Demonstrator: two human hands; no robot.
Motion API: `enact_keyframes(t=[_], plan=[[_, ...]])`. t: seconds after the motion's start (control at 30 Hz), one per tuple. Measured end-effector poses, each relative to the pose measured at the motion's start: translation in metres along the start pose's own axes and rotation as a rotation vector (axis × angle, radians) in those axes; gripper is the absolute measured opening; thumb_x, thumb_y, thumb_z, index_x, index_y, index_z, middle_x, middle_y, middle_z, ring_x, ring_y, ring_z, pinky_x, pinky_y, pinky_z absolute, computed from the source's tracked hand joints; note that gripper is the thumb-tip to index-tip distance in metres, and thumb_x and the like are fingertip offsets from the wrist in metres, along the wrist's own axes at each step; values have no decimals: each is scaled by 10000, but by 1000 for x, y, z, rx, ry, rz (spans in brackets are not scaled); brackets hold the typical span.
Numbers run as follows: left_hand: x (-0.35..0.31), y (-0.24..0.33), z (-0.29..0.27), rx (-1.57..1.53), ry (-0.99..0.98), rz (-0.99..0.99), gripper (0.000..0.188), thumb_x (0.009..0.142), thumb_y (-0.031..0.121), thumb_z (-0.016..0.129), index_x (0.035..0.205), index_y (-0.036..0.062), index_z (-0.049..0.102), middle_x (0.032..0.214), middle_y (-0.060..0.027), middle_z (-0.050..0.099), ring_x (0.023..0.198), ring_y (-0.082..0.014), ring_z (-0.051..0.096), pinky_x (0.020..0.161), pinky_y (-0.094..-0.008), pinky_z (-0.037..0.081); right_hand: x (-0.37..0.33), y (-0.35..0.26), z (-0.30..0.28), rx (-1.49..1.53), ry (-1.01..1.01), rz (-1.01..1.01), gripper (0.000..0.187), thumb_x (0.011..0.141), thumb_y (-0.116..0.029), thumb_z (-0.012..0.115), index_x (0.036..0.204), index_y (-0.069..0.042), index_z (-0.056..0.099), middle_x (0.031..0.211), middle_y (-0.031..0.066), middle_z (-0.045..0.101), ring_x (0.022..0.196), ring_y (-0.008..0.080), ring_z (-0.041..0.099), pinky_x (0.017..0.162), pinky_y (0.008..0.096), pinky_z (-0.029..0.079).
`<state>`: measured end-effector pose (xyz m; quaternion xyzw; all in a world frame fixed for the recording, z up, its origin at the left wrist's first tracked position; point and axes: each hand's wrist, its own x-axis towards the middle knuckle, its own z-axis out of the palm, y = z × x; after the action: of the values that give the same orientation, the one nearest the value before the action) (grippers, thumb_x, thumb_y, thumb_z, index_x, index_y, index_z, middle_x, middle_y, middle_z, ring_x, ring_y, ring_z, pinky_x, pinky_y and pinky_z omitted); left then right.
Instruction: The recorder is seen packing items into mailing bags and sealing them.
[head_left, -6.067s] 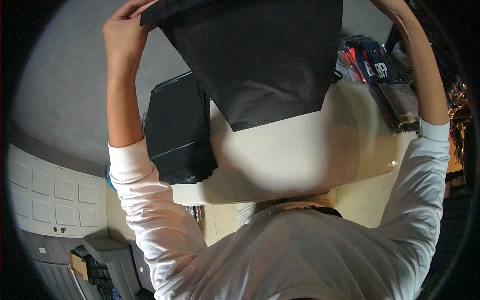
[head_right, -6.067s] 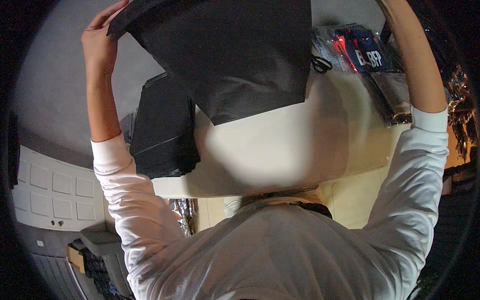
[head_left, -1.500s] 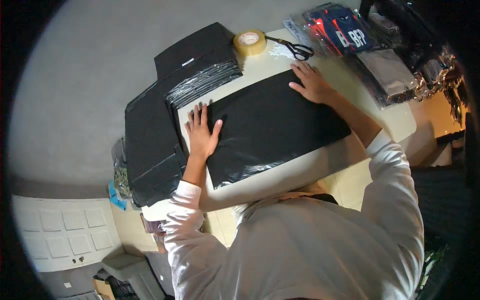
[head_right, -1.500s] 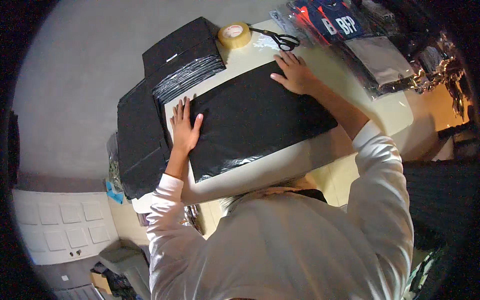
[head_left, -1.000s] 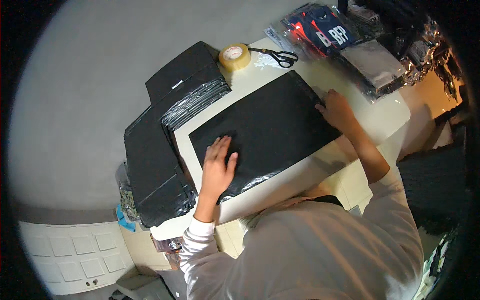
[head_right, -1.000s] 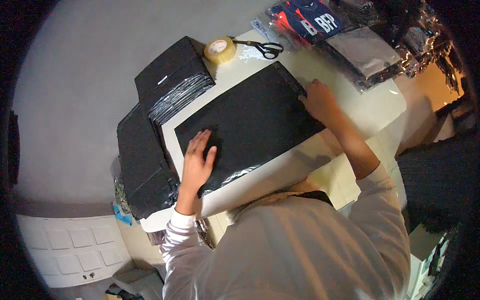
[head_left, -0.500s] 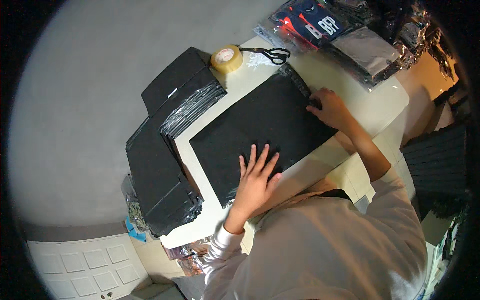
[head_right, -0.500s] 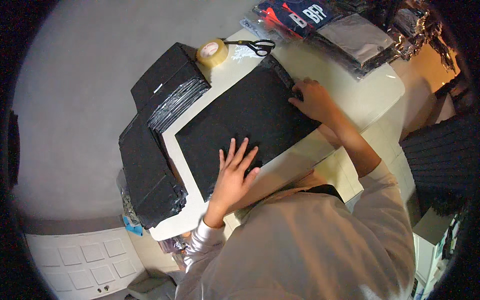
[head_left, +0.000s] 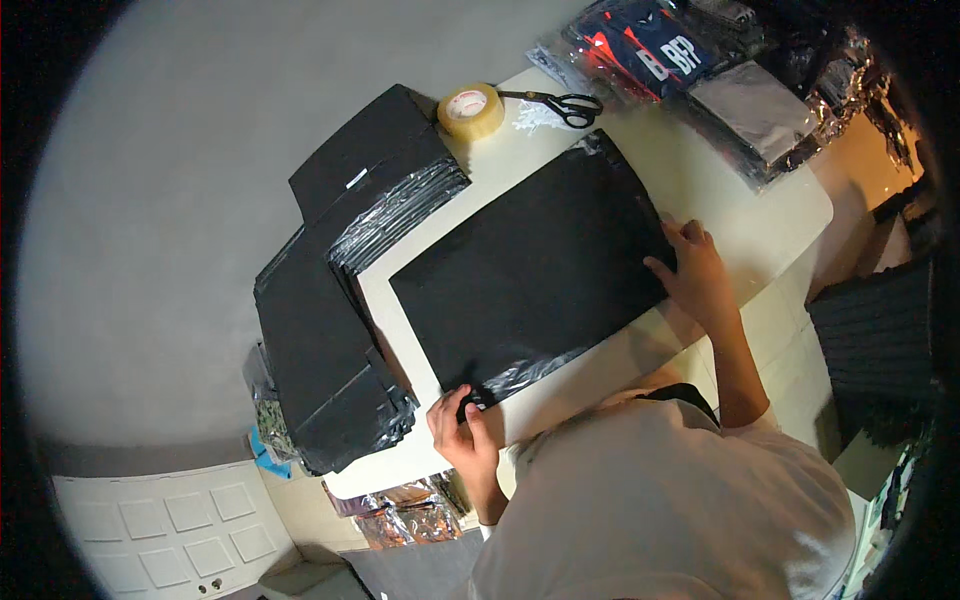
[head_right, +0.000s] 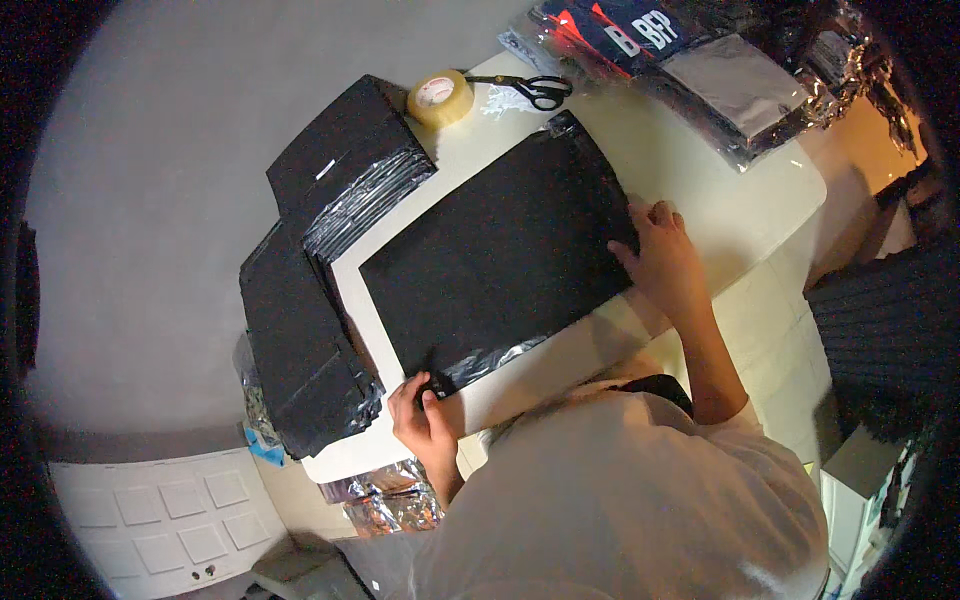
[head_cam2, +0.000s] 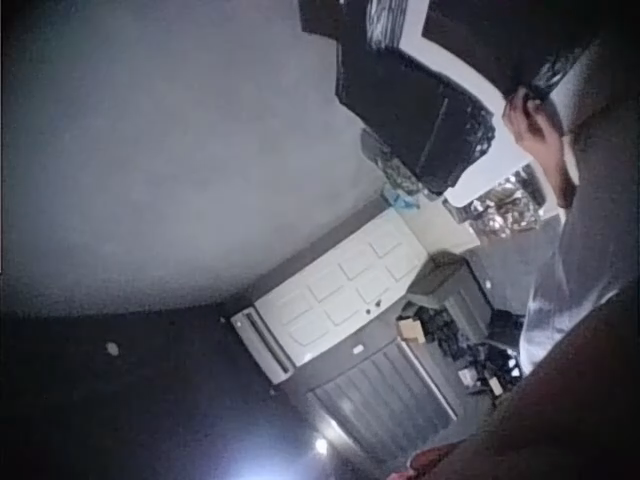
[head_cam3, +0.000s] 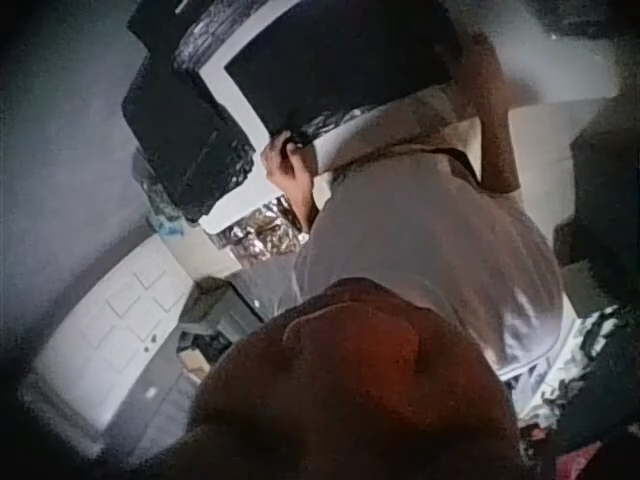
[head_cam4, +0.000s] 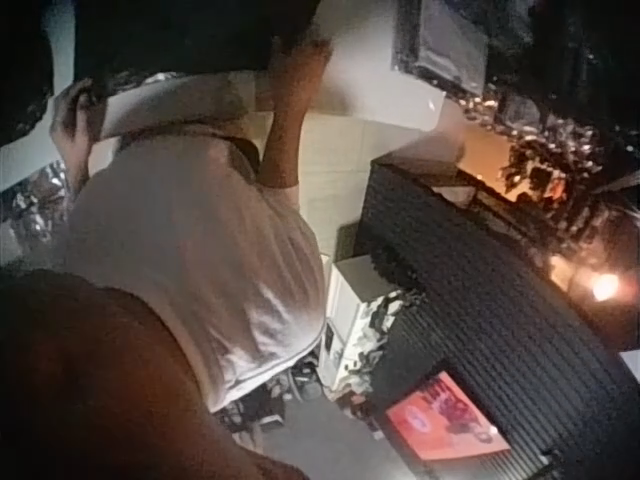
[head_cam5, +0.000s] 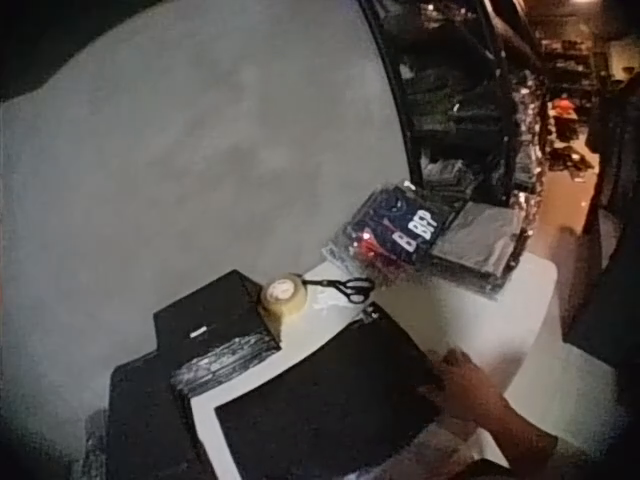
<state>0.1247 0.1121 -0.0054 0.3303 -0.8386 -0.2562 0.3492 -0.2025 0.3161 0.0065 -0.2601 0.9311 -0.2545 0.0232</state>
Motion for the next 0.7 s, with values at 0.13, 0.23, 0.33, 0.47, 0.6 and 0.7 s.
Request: enact_keyframes(t=[0.13, 0.23, 0.33, 0.47, 0.6, 0.7], plan=[[-4, -7, 3, -138, 19, -75, 254, 1000, 116, 621, 1182, -43, 700, 1112, -166, 712, 1106, -303, 639, 1040, -414, 466, -4, -13, -1, 3, -39, -106, 623, 919, -298, 770, 1467, -88, 563, 1307, 229, 577, 1236, 431, 558, 1057, 510, 490], [-4, -9, 3, -119, 43, -60, 256, 1002, 138, 627, 1174, -39, 697, 1088, -163, 718, 1097, -305, 634, 1021, -412, 473, -5, -18, 0, -22, 62, -167, 643, 919, -279, 774, 1492, -106, 539, 1334, 229, 568, 1232, 437, 566, 1061, 513, 486], [-5, -8, 5, -122, 90, -71, 251, 1000, 149, 633, 1158, -33, 703, 1069, -160, 723, 1088, -310, 627, 999, -418, 487, -6, -17, 3, 156, 64, -90, 679, 913, -249, 782, 1524, -140, 506, 1338, 224, 579, 1220, 433, 590, 1047, 500, 501], [-8, -11, 10, -208, 98, -148, 280, 1016, 96, 606, 1244, -60, 654, 1132, -162, 682, 1106, -248, 646, 1044, -376, 466, -1, -19, -5, 359, 58, -20, 682, 910, -124, 757, 1536, -155, 489, 1318, 209, 604, 1179, 417, 634, 1018, 476, 528], [-9, -8, 12, -235, 139, -153, 264, 1009, 128, 635, 1189, -58, 683, 1113, -171, 672, 1070, -285, 644, 980, -393, 506, -6, -25, -10, 420, 119, -136, 612, 919, 2, 675, 1498, -137, 535, 1307, 206, 609, 1142, 411, 646, 1005, 460, 536], [-9, -13, 16, -211, 141, -159, 260, 1005, 105, 636, 1199, -63, 678, 1151, -182, 642, 1058, -269, 667, 970, -379, 526, -11, -34, -2, 460, 111, -208, 575, 914, 39, 639, 1462, -123, 574, 1291, 198, 611, 1136, 406, 640, 995, 463, 534]])
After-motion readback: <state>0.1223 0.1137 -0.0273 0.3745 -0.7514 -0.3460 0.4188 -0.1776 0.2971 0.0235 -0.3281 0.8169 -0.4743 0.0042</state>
